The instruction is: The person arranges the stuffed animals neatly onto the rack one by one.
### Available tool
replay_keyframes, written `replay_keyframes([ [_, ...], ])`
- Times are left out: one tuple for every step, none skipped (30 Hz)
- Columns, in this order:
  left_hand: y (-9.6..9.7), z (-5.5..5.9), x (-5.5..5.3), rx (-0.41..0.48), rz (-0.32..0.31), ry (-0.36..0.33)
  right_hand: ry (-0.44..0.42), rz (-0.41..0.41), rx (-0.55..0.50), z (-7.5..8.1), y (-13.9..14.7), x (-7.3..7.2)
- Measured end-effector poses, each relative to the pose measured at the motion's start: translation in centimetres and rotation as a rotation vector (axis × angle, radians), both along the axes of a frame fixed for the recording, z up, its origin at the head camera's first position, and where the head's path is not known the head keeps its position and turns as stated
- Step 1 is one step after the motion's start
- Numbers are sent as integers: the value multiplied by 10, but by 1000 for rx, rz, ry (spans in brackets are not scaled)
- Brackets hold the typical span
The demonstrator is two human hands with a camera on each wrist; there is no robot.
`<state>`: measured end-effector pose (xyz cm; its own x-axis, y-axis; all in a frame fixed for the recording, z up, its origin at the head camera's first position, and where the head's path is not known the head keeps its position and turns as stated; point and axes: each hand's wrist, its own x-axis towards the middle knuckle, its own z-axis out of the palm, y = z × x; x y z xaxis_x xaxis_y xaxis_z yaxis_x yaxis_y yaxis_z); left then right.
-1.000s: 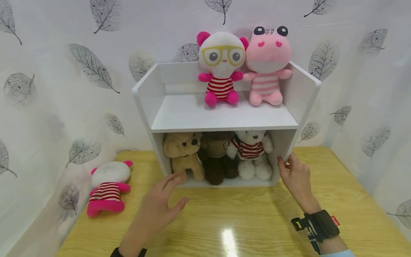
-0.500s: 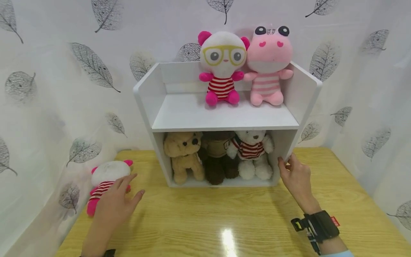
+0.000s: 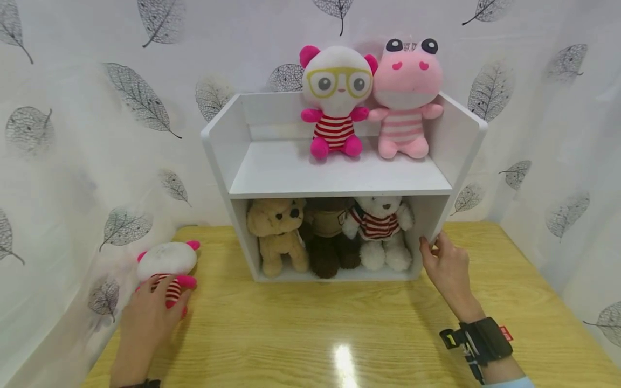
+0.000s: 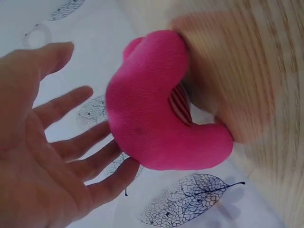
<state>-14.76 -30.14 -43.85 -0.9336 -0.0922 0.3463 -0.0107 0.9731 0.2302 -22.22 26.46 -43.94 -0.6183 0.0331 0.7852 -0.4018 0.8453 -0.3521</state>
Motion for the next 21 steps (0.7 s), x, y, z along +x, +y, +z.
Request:
replay_keyframes([
  [-1, -1, -1, -2, 16, -25, 0, -2, -1, 0, 0, 0],
  [-1, -1, -2, -3, 32, -49, 2, -4, -1, 0, 0, 0],
  [-2, -2, -3, -5, 50, -77, 3, -5, -2, 0, 0, 1],
  [-2, -2, -3, -2, 70, -112, 4, -7, -4, -1, 0, 1],
  [-2, -2, -3, -1, 87, -143, 4, -8, -6, -1, 0, 0],
  [-2, -3, -4, 2, 104, -167, 4, -7, -7, -1, 0, 0],
  [-3, -4, -4, 8, 120, -184, 4, -5, -7, -2, -1, 0],
  [-3, -4, -3, 18, 135, -192, 4, -4, -6, -2, -1, 0],
  [-3, -5, -3, 31, 147, -199, 4, -3, -7, -2, -1, 0],
  [-4, -6, -3, 49, 157, -210, 5, -2, -6, -2, -1, 0],
  [-4, -7, -2, 65, 162, -213, 6, -1, -6, -2, -1, 0],
  [-4, -8, -2, 82, 168, -214, 9, -1, -5, -2, -1, 0],
  [-5, -8, -2, 95, 172, -214, 9, -1, -6, -2, -1, 0],
  [-5, -9, -2, 105, 174, -207, 8, -1, -7, -2, -1, -1],
  [-5, -9, -2, 113, 176, -201, 6, -1, -8, -2, -1, -1],
  [-5, -9, -1, 122, 180, -187, 3, 1, -9, -2, -1, -1],
  [-5, -9, 0, 128, 184, -170, -2, 2, -10, -2, -1, -1],
  [-5, -8, 1, 141, 189, -154, -6, 3, -10, -2, -1, -1],
  [-5, -7, 2, 153, 193, -142, -9, 5, -10, -2, -1, -1],
  [-4, -6, 3, 179, 195, -134, -9, 5, -7, -2, -1, -1],
  [-4, -4, 4, 215, 201, -127, -8, 6, -7, -3, -1, -1],
])
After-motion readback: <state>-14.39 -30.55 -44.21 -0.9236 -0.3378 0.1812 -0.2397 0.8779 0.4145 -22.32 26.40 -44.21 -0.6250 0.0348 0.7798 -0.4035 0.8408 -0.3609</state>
